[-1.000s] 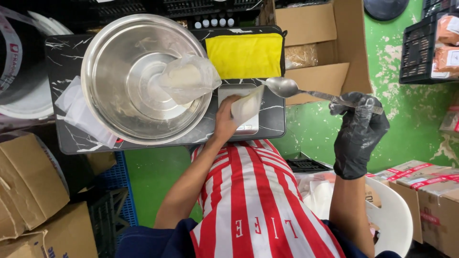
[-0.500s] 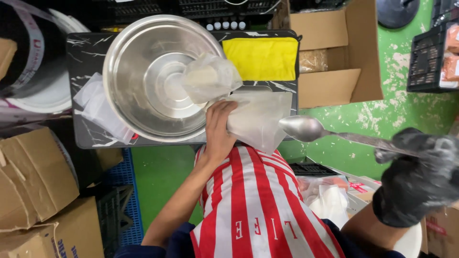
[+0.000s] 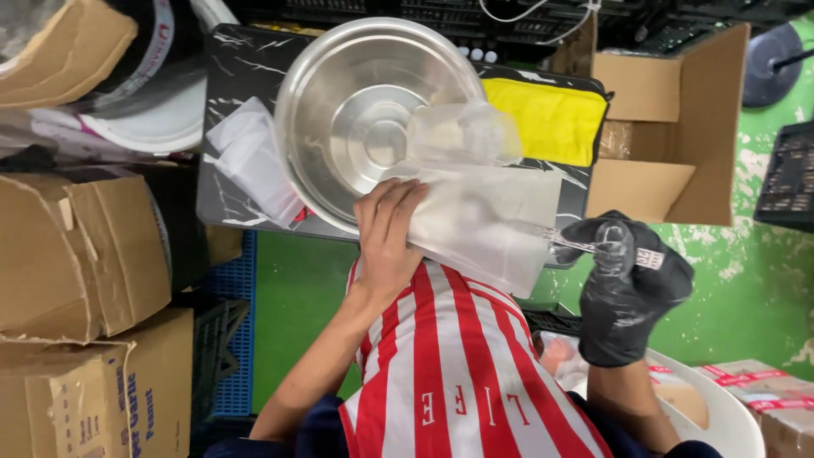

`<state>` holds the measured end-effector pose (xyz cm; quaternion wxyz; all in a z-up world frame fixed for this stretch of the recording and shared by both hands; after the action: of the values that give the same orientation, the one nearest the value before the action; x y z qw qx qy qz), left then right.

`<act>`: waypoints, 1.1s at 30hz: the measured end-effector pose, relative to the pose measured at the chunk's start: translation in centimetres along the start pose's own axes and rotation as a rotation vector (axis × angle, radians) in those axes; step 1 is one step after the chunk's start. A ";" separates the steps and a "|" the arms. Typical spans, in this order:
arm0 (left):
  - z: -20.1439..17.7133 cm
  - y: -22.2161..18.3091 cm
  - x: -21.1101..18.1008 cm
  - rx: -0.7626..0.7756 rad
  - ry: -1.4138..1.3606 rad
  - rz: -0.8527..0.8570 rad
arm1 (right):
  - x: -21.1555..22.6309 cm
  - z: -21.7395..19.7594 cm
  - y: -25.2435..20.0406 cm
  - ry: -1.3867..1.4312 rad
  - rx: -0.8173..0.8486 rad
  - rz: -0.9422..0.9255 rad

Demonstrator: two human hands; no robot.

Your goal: Bagging and weighing white powder from a large bowl into small plastic bags using a spoon and a digital scale.

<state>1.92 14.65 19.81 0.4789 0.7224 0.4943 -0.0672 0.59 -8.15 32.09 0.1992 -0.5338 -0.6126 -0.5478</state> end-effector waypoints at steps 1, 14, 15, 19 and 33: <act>-0.7 0.1 0.3 -0.009 0.011 0.005 | -0.3 0.8 -0.3 0.016 -0.005 0.043; -5.1 0.5 6.6 -0.031 0.113 -0.028 | -2.7 5.4 -0.6 0.106 -0.145 0.293; -5.2 0.5 7.1 -0.029 0.110 -0.025 | -3.1 5.6 -0.7 0.104 -0.150 0.294; -5.5 0.6 9.0 -0.010 0.110 -0.044 | -3.0 6.1 -0.3 0.099 -0.161 0.256; -2.9 -0.3 14.9 -0.015 0.192 -0.048 | -9.0 2.3 -0.3 0.204 -0.386 0.333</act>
<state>8.11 26.54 12.69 0.4329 0.7099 0.5556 -0.0057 4.29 -9.93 23.77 0.2416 -0.5973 -0.3773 -0.6652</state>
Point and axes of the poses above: each hand's wrist, its own y-axis towards the middle knuckle, its own z-axis out of the palm, x = y × z, the point moved 6 cm from there along y, towards the middle knuckle, and after that the axes turned 2 degrees about z, right-handed, at the moved point
